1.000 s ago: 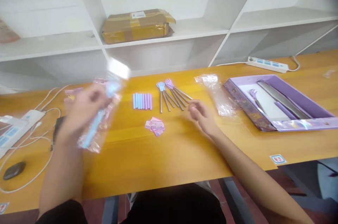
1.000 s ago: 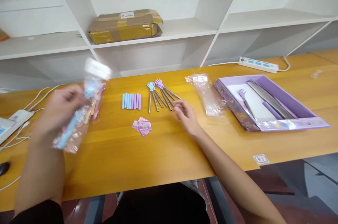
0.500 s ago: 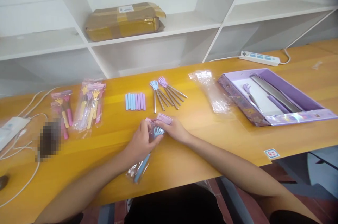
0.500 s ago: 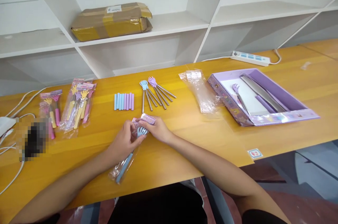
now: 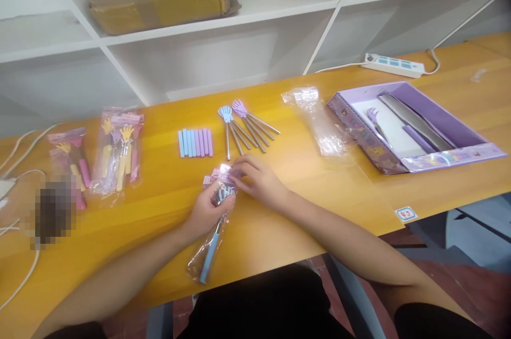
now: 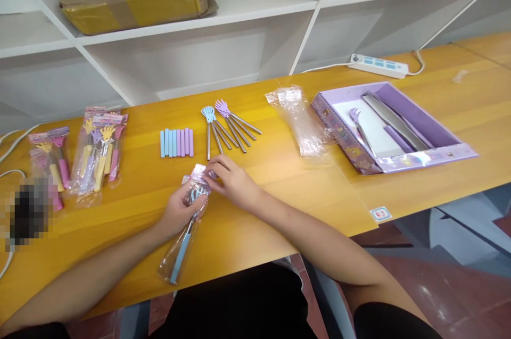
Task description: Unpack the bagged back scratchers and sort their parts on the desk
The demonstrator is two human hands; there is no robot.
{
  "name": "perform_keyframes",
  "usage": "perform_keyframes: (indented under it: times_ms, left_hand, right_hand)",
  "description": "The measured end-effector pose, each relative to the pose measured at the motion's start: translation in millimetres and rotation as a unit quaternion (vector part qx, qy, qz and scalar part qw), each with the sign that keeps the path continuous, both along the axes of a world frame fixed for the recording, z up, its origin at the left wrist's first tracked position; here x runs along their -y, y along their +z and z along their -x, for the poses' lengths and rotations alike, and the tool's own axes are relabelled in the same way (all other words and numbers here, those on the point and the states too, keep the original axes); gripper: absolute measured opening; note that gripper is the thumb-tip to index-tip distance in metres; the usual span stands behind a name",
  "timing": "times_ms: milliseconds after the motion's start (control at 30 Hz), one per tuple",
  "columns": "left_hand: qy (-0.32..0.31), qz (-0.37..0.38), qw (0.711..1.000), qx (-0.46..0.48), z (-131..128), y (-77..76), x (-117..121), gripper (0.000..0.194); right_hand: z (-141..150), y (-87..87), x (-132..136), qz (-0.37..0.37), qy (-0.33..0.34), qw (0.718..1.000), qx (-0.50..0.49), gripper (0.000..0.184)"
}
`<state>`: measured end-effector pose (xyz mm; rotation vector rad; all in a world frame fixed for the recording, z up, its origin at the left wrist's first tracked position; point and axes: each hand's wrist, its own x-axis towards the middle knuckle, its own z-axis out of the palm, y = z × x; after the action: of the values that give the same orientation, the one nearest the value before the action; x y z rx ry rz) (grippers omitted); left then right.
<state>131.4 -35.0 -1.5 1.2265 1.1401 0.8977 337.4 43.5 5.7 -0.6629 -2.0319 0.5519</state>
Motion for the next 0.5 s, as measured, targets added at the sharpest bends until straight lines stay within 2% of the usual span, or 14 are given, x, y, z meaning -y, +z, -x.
perform_keyframes:
  times_ms: [167, 267, 400, 500]
  left_hand:
    - [-0.018, -0.029, 0.999, -0.038, -2.0, 0.3, 0.5, 0.027]
    - [-0.024, -0.048, 0.997, -0.063, -2.9, 2.5, -0.1, 0.026]
    - [-0.038, -0.047, 0.996, -0.069, -3.3, 4.9, -0.1, 0.024]
    - [-0.044, -0.043, 0.995, -0.079, -3.4, 6.5, -0.1, 0.024]
  right_hand:
    - [1.0, 1.8, 6.8, -0.036, -0.026, 0.998, 0.040, 0.002]
    - [-1.7, 4.6, 6.8, -0.032, -0.038, 0.997, 0.063, 0.005]
    - [-6.7, 9.1, 3.0, -0.028, -0.002, 0.997, 0.069, 0.002]
    - [-7.5, 9.4, 2.7, -0.008, 0.016, 0.998, 0.056, 0.009]
